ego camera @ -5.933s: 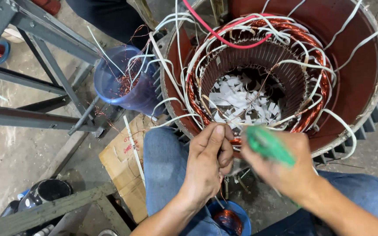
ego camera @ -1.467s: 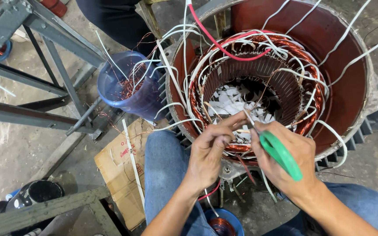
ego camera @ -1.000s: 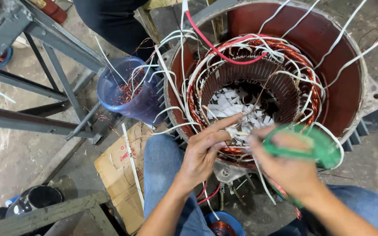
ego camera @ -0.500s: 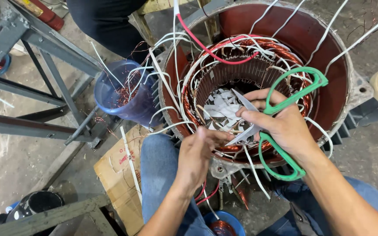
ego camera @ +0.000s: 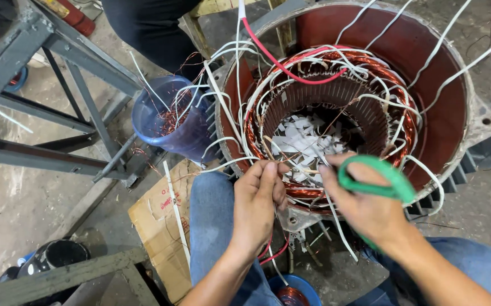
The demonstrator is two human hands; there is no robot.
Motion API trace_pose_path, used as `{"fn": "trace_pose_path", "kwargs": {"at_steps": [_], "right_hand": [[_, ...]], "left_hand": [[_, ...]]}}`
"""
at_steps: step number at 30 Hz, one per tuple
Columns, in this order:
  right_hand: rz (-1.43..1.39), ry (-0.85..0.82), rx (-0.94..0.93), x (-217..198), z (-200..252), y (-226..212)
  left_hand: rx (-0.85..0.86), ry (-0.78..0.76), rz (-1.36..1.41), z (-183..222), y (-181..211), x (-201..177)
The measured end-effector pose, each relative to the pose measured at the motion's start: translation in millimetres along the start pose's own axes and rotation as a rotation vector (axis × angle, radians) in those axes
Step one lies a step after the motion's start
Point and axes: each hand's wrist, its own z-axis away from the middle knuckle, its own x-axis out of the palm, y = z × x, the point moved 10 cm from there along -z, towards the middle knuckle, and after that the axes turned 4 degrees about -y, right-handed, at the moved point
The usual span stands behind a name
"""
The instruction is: The recorder is rewinding and organizing copper coils inside a large electric motor housing, using scissors and pliers.
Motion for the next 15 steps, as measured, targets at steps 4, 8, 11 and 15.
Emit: {"fn": "trace_pose_path", "kwargs": {"at_steps": [4, 8, 11, 15], "right_hand": [[0.033, 0.076, -0.114, 9, 6, -15], [0.326, -0.051, -0.328, 31, 15, -18], [0.322, -0.008, -0.339, 27, 16, 2], [0.473, 0.010, -0.470, 32, 24, -6]], "left_hand": [[-0.165, -0.051, 0.350, 0, -28, 14], [-0.298, -0.064, 0.580, 4, -45, 24], [-0.384, -0.068, 0.629, 13, -47, 22], [-0.404, -0.101, 0.749, 12, -48, 28]]}}
